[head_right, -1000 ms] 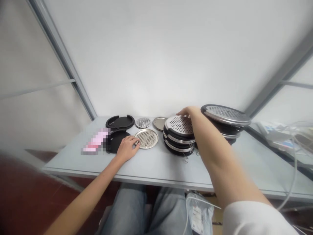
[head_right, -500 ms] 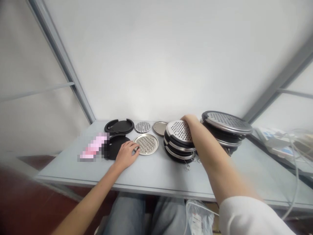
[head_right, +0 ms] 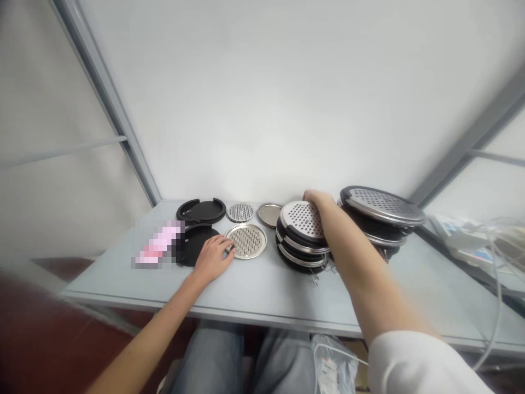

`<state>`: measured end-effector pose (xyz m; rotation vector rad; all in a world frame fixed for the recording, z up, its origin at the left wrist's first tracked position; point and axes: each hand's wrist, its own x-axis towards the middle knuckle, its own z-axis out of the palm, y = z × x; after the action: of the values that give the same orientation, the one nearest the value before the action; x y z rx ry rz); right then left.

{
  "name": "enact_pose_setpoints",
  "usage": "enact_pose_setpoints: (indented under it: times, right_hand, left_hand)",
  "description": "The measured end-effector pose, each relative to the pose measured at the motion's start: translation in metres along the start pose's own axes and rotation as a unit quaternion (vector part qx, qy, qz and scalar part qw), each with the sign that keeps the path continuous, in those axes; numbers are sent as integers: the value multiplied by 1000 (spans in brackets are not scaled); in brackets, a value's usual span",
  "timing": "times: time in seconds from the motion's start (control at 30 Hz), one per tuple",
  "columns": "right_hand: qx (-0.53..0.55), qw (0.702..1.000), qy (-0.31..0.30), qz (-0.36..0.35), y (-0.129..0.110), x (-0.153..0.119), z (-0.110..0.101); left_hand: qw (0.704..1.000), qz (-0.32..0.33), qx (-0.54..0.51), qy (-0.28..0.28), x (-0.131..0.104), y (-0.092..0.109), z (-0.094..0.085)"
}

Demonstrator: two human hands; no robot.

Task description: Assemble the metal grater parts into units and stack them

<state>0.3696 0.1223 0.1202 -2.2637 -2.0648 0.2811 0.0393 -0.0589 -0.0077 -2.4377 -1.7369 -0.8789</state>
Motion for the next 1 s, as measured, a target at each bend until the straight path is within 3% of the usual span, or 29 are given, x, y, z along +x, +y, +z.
enact_pose_setpoints:
  times: [0.1, 0.33, 0.53, 0.67, 0.83, 0.9, 1.0]
  right_hand:
    - [-40, 997, -65, 17, -2, 5, -3]
    - [-88, 996, 17, 7, -3, 8, -24]
    - [-105, 992, 59, -35, -31, -15, -47]
    - [-73, 978, 127, -146, -59, -45, -61]
    - [42, 925, 211, -314, -87, -111, -68]
    - [127, 903, 215, -350, -95, -138, -59]
    - [286, 861, 219, -358, -104, -167, -25]
  left_hand:
    - [1000, 0, 0, 4, 0, 0, 1]
    - [1000, -5, -4, 6, 1, 1, 1]
    - [1000, -5, -3, 4, 1, 0, 0]
    - [1000, -9, 0, 6, 0, 1, -2]
    - [999, -32, -30, 18, -1, -1, -2]
    - [996, -52, -63, 45, 0, -3, -1]
    - [981, -71, -143, 115, 0, -6, 1]
